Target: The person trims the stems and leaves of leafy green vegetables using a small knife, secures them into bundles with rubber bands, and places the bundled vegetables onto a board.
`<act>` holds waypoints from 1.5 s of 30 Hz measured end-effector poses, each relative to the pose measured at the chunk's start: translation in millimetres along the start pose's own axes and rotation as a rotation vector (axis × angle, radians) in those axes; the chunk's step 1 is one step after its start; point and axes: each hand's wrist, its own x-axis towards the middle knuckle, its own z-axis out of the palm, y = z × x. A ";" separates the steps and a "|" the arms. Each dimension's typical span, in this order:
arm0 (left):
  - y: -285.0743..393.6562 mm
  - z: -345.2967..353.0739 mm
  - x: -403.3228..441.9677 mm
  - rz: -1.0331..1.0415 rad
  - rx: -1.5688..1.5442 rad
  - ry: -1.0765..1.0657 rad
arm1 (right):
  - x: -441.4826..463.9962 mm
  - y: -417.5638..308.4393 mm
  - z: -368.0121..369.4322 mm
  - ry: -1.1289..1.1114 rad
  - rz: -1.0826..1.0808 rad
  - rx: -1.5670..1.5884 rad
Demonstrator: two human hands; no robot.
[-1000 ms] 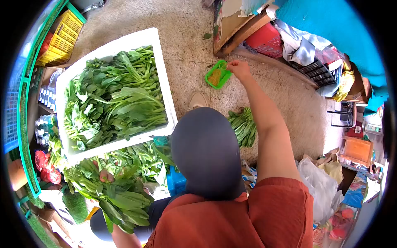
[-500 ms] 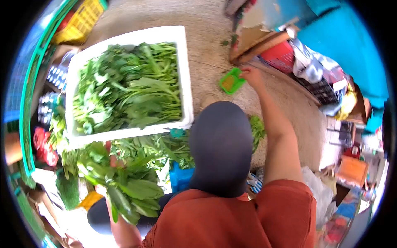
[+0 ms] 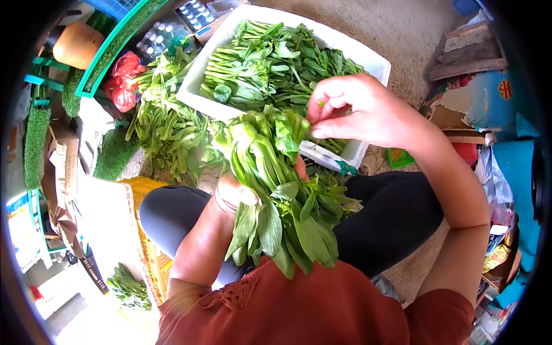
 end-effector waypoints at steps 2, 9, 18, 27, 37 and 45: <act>5.2 15.1 -6.3 -0.007 0.068 0.113 | 6.7 -3.2 7.2 -0.027 0.002 0.016; 6.1 4.9 -26.2 -0.046 0.080 -0.014 | 8.2 11.7 23.6 0.081 0.118 -0.292; 13.4 -0.1 -37.3 -0.311 0.383 -0.129 | 1.4 90.6 -38.6 -0.301 0.061 0.229; -31.7 -14.6 -19.1 -0.522 0.794 -0.169 | 9.6 4.4 55.0 -0.455 -0.063 -0.186; -0.8 -15.8 -26.4 -0.362 0.431 -0.115 | -36.0 -8.5 49.6 -0.590 -0.128 -0.719; 6.6 -43.9 -27.8 -0.064 0.362 0.208 | -14.4 29.9 34.5 -0.263 0.008 -0.484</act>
